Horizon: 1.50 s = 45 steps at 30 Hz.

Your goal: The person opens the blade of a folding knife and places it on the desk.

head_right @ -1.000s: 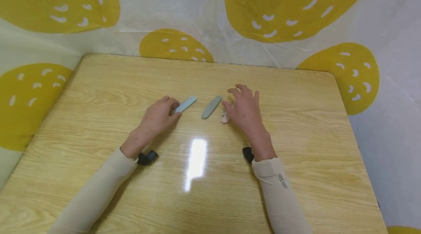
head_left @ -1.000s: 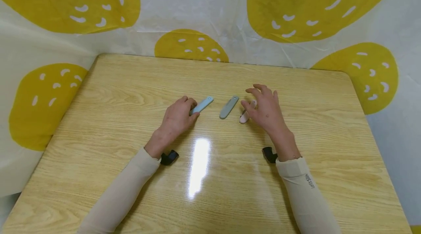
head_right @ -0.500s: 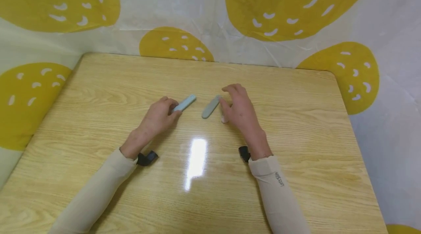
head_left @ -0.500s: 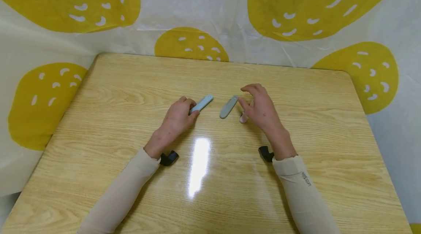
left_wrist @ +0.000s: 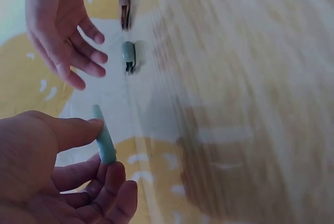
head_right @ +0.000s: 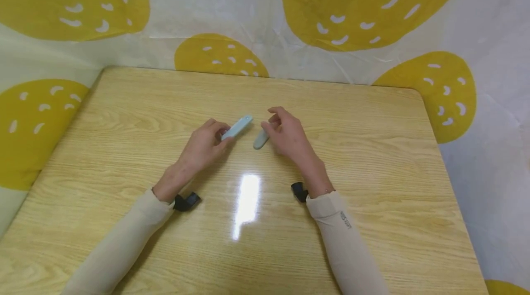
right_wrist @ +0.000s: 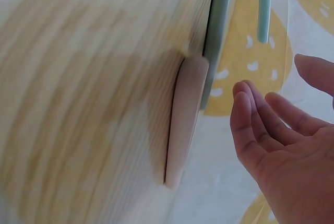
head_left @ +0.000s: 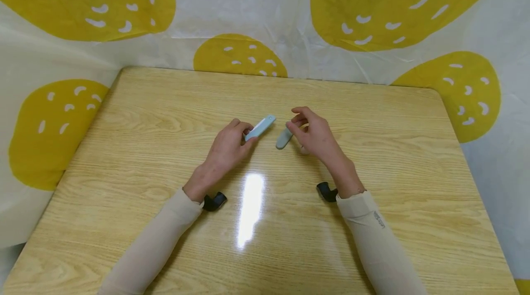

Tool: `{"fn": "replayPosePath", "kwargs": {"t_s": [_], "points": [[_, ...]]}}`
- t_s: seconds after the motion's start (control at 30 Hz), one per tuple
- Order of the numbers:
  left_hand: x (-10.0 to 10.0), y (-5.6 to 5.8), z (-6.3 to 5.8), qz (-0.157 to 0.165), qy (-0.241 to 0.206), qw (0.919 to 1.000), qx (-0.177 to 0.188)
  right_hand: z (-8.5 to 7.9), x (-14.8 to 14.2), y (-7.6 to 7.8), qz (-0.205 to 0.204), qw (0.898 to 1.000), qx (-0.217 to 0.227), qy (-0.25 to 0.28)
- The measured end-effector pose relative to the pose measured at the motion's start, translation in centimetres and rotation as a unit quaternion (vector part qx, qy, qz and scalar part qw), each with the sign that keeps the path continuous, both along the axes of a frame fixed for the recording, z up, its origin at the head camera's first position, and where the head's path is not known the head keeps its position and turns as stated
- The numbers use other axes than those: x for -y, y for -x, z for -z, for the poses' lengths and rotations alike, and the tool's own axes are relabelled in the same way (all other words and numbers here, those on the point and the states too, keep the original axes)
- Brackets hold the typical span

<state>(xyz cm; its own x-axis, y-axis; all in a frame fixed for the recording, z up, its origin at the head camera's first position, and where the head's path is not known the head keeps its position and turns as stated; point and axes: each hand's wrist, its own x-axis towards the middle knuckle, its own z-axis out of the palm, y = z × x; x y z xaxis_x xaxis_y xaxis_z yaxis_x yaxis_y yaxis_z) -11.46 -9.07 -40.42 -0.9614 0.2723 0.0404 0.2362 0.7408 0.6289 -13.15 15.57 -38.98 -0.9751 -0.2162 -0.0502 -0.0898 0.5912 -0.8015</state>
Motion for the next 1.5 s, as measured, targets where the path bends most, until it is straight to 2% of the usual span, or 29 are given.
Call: {"fn": "replayPosePath", "kwargs": {"t_s": [0.2,0.4,0.73,0.87,1.0,1.2,1.33,1.5], "points": [[-0.2,-0.2,0.0,0.006,-0.001,1.0000,0.004,-0.2,0.8,0.2,0.000,1.000,0.024,0.006],[-0.5,-0.4,0.0,0.021,-0.006,0.9997,-0.011,-0.2,1.3,0.4,0.015,0.999,0.043,0.026],[-1.0,-0.6,0.1,0.031,-0.002,0.9990,-0.033,0.4,1.9,0.6,0.019,0.997,0.034,0.060],[-1.1,-0.6,0.1,0.030,-0.006,0.9990,-0.034,0.4,2.2,0.5,0.020,0.996,0.044,0.080],[-1.2,-0.7,0.1,0.029,-0.019,0.9989,-0.032,0.6,2.4,0.5,0.028,0.990,0.064,0.121],[-1.2,-0.7,0.2,0.026,-0.041,0.9983,-0.033,0.5,2.8,0.4,0.040,0.976,0.087,0.197],[-1.3,-0.7,0.3,0.030,-0.058,0.9976,-0.024,0.4,2.8,0.2,0.061,0.971,0.082,0.216],[-1.3,-0.6,0.2,0.025,-0.082,0.9963,0.004,0.5,2.7,-0.1,0.071,0.967,0.062,0.237]]}}
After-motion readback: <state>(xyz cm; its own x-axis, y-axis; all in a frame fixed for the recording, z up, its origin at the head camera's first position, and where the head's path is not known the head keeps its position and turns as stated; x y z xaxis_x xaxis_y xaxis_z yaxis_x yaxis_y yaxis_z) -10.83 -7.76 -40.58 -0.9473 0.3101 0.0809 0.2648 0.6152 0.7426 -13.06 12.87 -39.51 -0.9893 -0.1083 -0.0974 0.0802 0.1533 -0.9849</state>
